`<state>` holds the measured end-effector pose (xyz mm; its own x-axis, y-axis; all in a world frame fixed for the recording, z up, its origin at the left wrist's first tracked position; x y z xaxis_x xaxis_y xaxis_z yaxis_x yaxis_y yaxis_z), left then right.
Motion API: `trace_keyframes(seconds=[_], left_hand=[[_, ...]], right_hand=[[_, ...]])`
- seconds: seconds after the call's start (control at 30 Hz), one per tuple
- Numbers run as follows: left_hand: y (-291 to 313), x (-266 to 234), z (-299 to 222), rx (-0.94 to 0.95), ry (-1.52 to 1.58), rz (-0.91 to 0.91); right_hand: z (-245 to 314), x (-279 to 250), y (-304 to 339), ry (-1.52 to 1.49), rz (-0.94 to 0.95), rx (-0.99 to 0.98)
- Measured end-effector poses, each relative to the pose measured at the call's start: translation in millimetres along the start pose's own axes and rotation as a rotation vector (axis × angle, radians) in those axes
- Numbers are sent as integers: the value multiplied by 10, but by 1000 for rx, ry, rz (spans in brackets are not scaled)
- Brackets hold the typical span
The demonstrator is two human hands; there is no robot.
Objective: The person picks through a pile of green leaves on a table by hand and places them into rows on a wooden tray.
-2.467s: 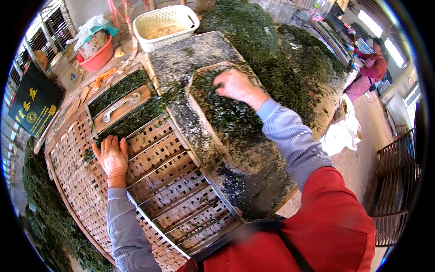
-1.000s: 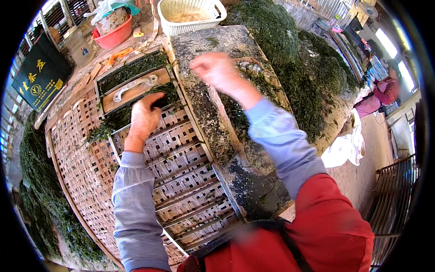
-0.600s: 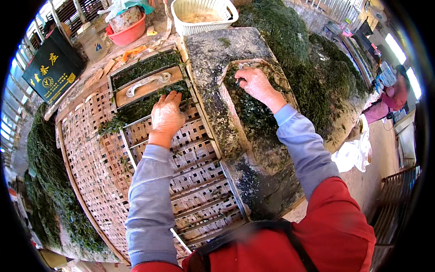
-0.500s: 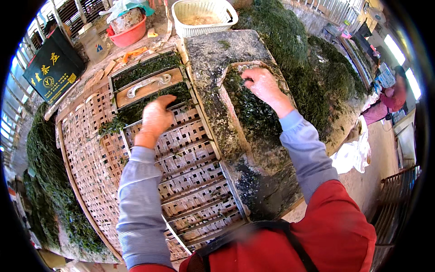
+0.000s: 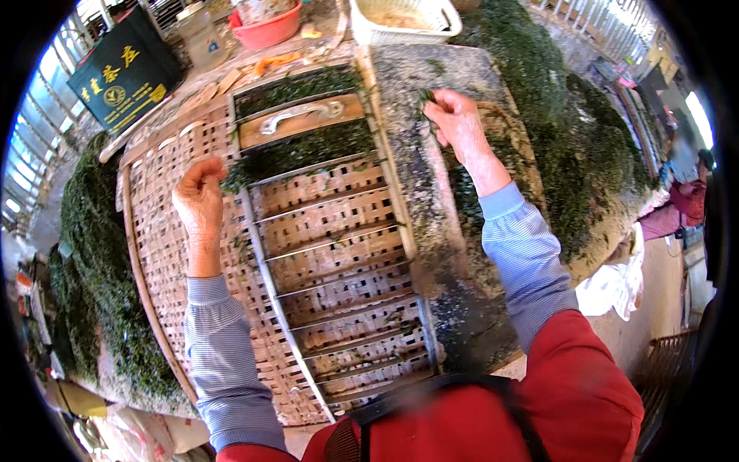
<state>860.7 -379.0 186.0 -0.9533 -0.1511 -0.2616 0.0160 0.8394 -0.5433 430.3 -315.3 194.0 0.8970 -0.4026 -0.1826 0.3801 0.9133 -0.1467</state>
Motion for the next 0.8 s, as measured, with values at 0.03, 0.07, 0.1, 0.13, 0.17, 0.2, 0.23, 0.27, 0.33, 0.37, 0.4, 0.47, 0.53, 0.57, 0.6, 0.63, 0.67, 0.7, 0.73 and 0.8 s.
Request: trace_keyframes(seconds=[0.03, 0.07, 0.1, 0.13, 0.17, 0.2, 0.23, 0.27, 0.33, 0.37, 0.4, 0.47, 0.53, 0.57, 0.6, 0.63, 0.67, 0.7, 0.73, 0.8], left_hand=[[32, -95, 67, 13, -100, 5], [76, -153, 162, 27, -201, 7], [84, -132, 123, 43, -293, 17], [119, -14, 70, 70, -545, 201], [160, 20, 130, 178, -550, 252], [160, 99, 116, 165, -548, 291], [137, 184, 112, 154, -546, 331], [99, 248, 153, 145, -512, 377], [5, 341, 258, 135, -449, 459], [-2, 308, 367, 142, -421, 459], [25, 281, 453, 200, -458, 416], [39, 264, 525, 285, -494, 343], [18, 291, 507, 336, -493, 283], [-20, 302, 494, 323, -502, 278], [-41, 257, 490, 304, -521, 268], [-62, 217, 478, 286, -540, 258], [-158, 288, 441, 75, -592, 308], [-228, 397, 215, 118, -681, 380], [-309, 484, 119, 65, -767, 487], [-435, 718, -90, 99, -862, 573]], right_hand=[[100, 257, 32, -173, 78, 21], [198, 571, 28, -160, 193, -5], [327, 846, 85, -176, 220, -41], [295, 1134, 50, -196, 292, -40], [267, 1461, -6, -203, 393, -101], [317, 1718, 40, -175, 468, -100], [341, 1950, 79, -74, 554, -69], [307, 2138, 107, -52, 601, -72], [301, 2291, 102, 221, 551, -368], [348, 2358, 129, 463, 446, -650], [345, 2311, 182, 519, 414, -571], [267, 2335, 352, 595, 421, -672], [141, 2443, 479, 700, 552, -645], [87, 2501, 555, 826, 557, -739], [153, 2525, 643, 877, 565, -740], [228, 2549, 709, 928, 573, -739], [143, 2537, 653, 910, 571, -677], [103, 2524, 630, 924, 572, -658], [94, 2530, 633, 934, 579, -646], [131, 2547, 645, 950, 559, -662]])
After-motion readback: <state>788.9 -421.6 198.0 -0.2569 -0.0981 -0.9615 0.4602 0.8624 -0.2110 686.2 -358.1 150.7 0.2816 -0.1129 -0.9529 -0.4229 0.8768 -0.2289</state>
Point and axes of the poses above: each hand's wrist, its own y-axis away from the middle knuckle, its own x-axis out of the palm, z = x × y, the point moved 7 cm from there along -y, towards the middle knuckle, and after that the axes turned 5 degrees about x, right-handed, at the moved point
